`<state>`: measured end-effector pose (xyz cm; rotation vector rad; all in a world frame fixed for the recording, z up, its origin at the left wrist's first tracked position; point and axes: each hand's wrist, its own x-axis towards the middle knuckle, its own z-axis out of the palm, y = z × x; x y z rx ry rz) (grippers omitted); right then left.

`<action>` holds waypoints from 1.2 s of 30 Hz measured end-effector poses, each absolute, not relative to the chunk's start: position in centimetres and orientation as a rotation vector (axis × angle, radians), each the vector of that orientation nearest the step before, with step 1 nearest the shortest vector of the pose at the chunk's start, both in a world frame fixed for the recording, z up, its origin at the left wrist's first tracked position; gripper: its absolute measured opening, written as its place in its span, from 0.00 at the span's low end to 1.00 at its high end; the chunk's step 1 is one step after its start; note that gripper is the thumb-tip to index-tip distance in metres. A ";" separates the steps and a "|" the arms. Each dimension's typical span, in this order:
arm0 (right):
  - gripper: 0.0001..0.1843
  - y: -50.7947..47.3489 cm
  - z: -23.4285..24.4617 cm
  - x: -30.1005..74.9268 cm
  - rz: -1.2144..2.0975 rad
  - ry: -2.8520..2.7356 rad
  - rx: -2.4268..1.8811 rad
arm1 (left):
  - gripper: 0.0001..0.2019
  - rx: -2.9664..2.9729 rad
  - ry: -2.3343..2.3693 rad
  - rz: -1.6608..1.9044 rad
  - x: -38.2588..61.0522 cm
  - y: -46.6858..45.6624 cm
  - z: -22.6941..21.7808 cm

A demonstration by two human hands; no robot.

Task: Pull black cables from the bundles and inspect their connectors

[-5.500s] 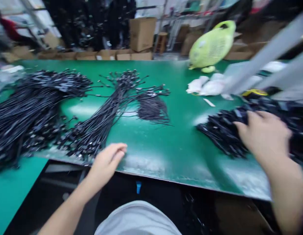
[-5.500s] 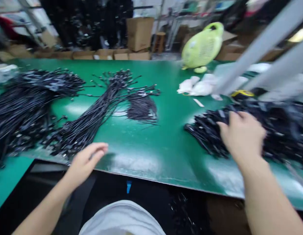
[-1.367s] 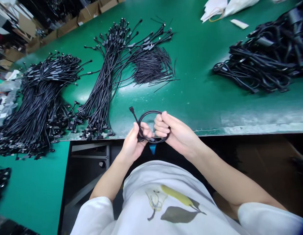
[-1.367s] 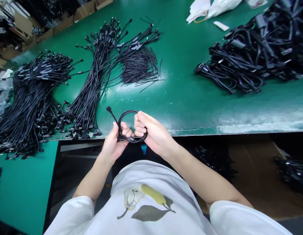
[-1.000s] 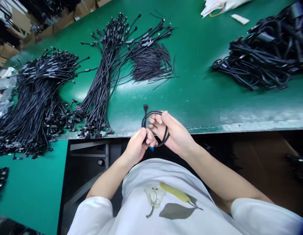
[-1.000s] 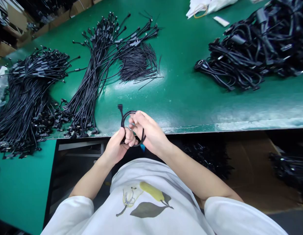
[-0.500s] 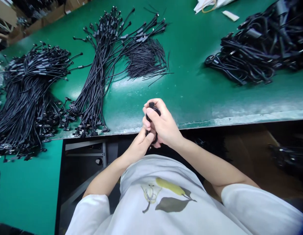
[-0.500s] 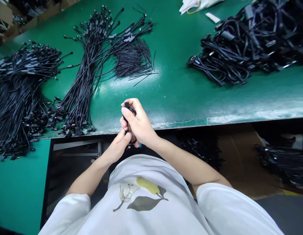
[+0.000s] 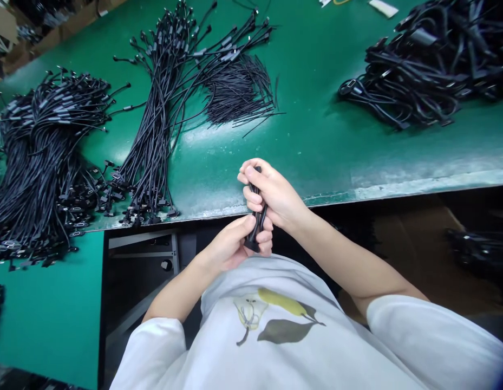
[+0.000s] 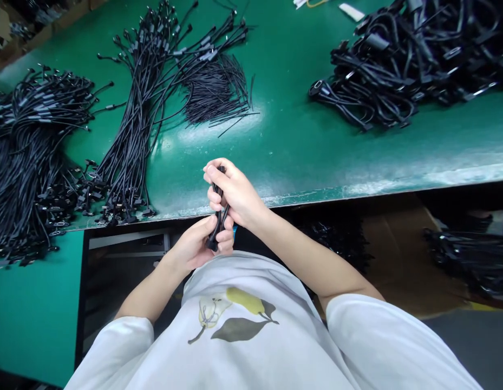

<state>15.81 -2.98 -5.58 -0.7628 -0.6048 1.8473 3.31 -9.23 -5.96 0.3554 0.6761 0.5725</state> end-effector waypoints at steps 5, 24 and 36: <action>0.21 -3.5 -4.6 16.2 1.745 -0.764 -0.817 | 0.22 0.386 0.712 0.564 3.6 -9.4 -6.8; 0.11 -6.4 -8.8 14.4 0.119 -2.024 -1.160 | 0.13 0.323 0.976 1.315 3.7 -5.7 -6.7; 0.13 -5.2 -7.5 18.3 0.214 -2.438 -0.547 | 0.17 0.658 0.998 1.079 1.8 -6.1 -5.9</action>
